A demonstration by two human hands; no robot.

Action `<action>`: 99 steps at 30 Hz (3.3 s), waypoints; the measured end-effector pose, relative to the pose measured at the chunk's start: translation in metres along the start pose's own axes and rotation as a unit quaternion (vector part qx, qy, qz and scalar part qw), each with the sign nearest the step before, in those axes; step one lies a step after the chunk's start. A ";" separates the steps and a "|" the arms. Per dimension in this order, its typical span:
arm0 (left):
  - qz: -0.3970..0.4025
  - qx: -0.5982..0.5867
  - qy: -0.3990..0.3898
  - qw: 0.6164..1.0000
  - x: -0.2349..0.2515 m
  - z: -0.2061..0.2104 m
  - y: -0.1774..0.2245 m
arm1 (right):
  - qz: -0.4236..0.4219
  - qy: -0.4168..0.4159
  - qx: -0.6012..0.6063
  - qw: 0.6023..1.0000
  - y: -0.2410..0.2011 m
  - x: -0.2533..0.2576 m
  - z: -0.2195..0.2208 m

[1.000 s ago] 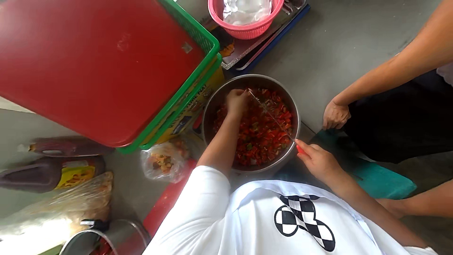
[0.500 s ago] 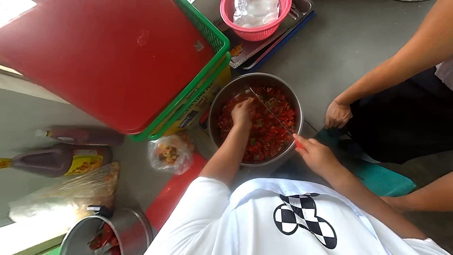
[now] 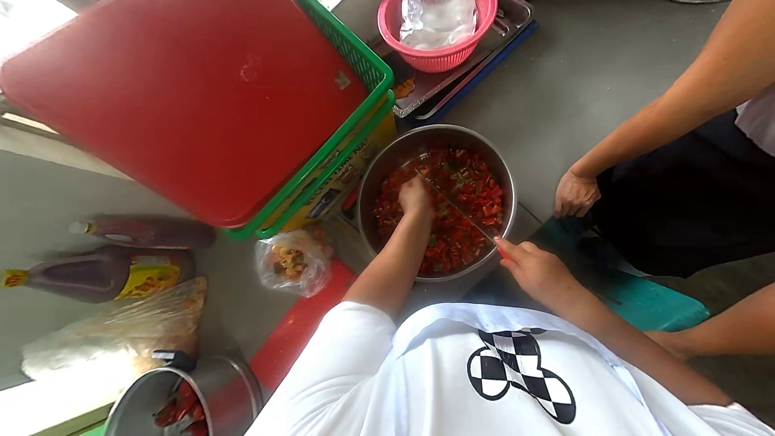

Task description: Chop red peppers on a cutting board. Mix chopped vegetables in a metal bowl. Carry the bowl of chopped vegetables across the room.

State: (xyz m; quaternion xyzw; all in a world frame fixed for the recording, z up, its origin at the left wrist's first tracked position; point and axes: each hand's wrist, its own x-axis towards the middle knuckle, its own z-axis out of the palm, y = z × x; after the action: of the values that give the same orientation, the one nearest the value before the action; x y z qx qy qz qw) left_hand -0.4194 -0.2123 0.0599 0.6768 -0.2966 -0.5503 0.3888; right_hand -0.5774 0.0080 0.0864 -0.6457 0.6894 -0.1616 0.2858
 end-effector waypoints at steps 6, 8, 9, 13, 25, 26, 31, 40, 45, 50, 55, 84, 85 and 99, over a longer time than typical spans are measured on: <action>0.090 0.217 -0.204 0.950 -0.018 -0.030 -0.005 | 0.071 -0.052 0.108 0.990 -0.001 0.019 -0.019; 0.154 0.408 -0.220 0.873 -0.011 -0.052 0.004 | 0.064 -0.035 0.154 0.985 0.010 0.012 -0.022; 0.184 0.467 -0.197 0.842 -0.003 -0.063 0.002 | 0.057 -0.025 0.170 0.984 0.017 0.006 -0.021; 0.146 0.507 -0.101 0.844 0.029 -0.073 -0.022 | 0.044 0.010 0.202 0.978 0.037 -0.007 -0.014; 0.212 0.506 -0.200 0.812 0.052 -0.038 0.036 | 0.042 0.084 0.198 0.976 0.048 -0.014 -0.015; 0.198 0.526 -0.198 0.803 0.053 -0.046 0.037 | 0.044 0.088 0.196 0.976 0.050 -0.016 -0.016; 0.225 0.526 -0.216 0.791 0.047 -0.039 0.018 | 0.041 0.090 0.199 0.975 0.050 -0.015 -0.014; 0.207 0.499 -0.190 0.820 0.053 0.008 0.006 | 0.053 0.042 0.163 0.984 0.032 -0.014 -0.017; 0.008 0.127 -0.167 0.978 0.039 -0.005 0.017 | 0.022 0.030 0.088 0.995 0.025 -0.014 -0.007; -0.023 -0.004 -0.139 0.990 0.026 -0.008 0.020 | -0.014 0.058 0.014 0.998 0.023 -0.011 0.001; -0.083 -0.036 -0.157 0.983 0.004 -0.011 0.019 | -0.002 0.043 0.008 0.999 0.015 0.005 0.004; 0.180 0.547 -0.260 0.775 0.072 -0.070 0.063 | 0.003 0.113 0.175 0.978 0.049 -0.010 -0.012; 0.203 0.551 -0.248 0.770 0.076 -0.061 0.062 | 0.000 0.113 0.177 0.978 0.048 -0.009 -0.011; 0.162 0.383 -0.151 0.897 0.064 0.008 0.004 | 0.013 0.077 0.116 0.990 0.039 -0.014 -0.005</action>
State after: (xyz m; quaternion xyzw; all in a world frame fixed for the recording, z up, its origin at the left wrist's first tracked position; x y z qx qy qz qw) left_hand -0.4132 -0.2692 0.0290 0.6251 -0.6447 -0.4190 0.1341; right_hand -0.6114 0.0258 0.0705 -0.5852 0.6942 -0.2860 0.3063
